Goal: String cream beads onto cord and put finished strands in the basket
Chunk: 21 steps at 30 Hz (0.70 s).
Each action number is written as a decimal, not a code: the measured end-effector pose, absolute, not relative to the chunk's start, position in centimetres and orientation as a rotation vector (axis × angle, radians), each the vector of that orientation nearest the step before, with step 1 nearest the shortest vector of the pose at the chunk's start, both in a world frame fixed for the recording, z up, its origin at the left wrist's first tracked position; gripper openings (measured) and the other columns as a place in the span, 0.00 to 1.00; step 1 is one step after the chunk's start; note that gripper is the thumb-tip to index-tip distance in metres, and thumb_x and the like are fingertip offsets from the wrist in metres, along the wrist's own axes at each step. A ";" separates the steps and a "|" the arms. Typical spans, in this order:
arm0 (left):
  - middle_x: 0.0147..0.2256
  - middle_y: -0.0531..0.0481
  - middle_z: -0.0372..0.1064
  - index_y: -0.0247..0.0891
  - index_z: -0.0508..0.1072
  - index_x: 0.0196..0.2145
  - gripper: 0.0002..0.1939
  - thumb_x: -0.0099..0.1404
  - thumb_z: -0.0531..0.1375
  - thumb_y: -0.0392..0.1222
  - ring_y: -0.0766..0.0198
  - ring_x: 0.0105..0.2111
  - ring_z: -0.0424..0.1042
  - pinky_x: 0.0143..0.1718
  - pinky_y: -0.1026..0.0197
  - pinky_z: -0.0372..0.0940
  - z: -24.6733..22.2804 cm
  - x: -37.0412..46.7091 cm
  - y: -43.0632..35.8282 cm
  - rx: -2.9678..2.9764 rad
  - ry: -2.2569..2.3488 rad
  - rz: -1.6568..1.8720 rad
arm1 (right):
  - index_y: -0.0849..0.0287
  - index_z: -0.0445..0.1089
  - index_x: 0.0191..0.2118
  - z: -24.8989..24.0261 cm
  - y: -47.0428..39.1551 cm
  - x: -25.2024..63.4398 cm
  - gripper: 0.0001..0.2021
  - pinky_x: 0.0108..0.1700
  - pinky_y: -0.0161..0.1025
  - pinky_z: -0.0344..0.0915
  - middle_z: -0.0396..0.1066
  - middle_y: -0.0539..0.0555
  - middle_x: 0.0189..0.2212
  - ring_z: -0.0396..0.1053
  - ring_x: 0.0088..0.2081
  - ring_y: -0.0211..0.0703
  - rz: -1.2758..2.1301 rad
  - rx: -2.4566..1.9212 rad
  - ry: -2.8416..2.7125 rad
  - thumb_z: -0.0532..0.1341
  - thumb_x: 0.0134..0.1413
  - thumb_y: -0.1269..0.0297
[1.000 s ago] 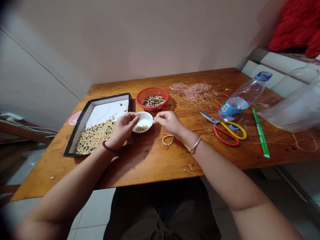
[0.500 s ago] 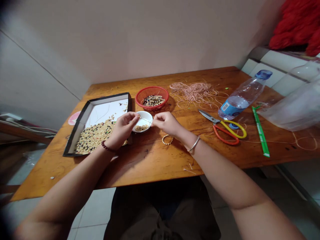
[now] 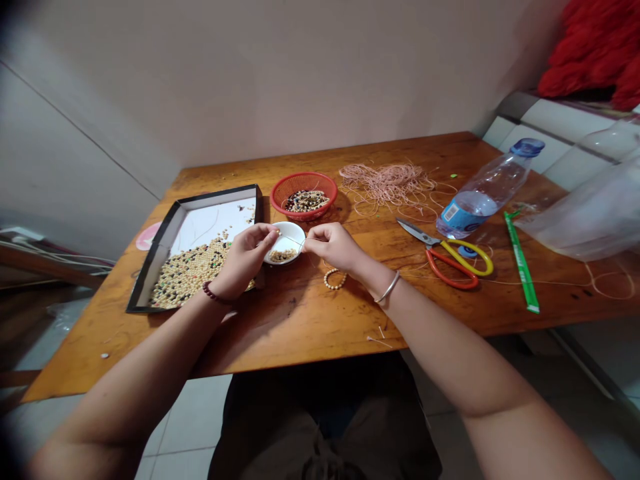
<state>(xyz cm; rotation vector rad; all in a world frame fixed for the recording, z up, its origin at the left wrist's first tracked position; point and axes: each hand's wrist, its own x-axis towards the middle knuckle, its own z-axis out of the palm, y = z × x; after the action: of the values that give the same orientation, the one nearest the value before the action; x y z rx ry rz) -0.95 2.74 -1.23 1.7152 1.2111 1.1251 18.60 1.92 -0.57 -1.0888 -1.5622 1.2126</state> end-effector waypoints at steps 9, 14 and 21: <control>0.37 0.45 0.74 0.35 0.73 0.35 0.14 0.61 0.60 0.50 0.62 0.36 0.71 0.39 0.62 0.66 -0.9 -0.8 2.3 1.755 1.205 1.079 | 0.62 0.69 0.19 -0.4 1.8 18.4 0.07 0.26 0.34 0.52 0.64 0.47 0.16 0.56 0.22 0.33 1.257 -1.091 -1.509 0.61 0.38 0.64; 0.36 0.45 0.74 0.35 0.75 0.36 0.15 0.60 0.61 0.51 0.63 0.34 0.71 0.35 0.63 0.66 -1.1 -0.9 2.7 1.625 1.226 1.169 | 0.61 0.66 0.17 -0.2 1.6 18.4 0.09 0.23 0.33 0.46 0.56 0.43 0.13 0.49 0.19 0.30 1.228 -1.098 -1.472 0.61 0.39 0.64; 0.40 0.43 0.75 0.36 0.75 0.39 0.16 0.58 0.63 0.50 0.63 0.37 0.73 0.36 0.63 0.68 -0.9 -0.9 2.8 1.479 1.163 1.195 | 0.62 0.66 0.17 -0.4 1.6 18.3 0.08 0.24 0.33 0.46 0.58 0.45 0.14 0.50 0.20 0.31 1.248 -1.081 -1.503 0.61 0.39 0.64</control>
<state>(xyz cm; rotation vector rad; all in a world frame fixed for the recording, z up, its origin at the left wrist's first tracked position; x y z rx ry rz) -0.92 2.77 -0.87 1.4794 1.1626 1.1946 18.30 1.64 -0.36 -1.0811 -1.5028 1.2482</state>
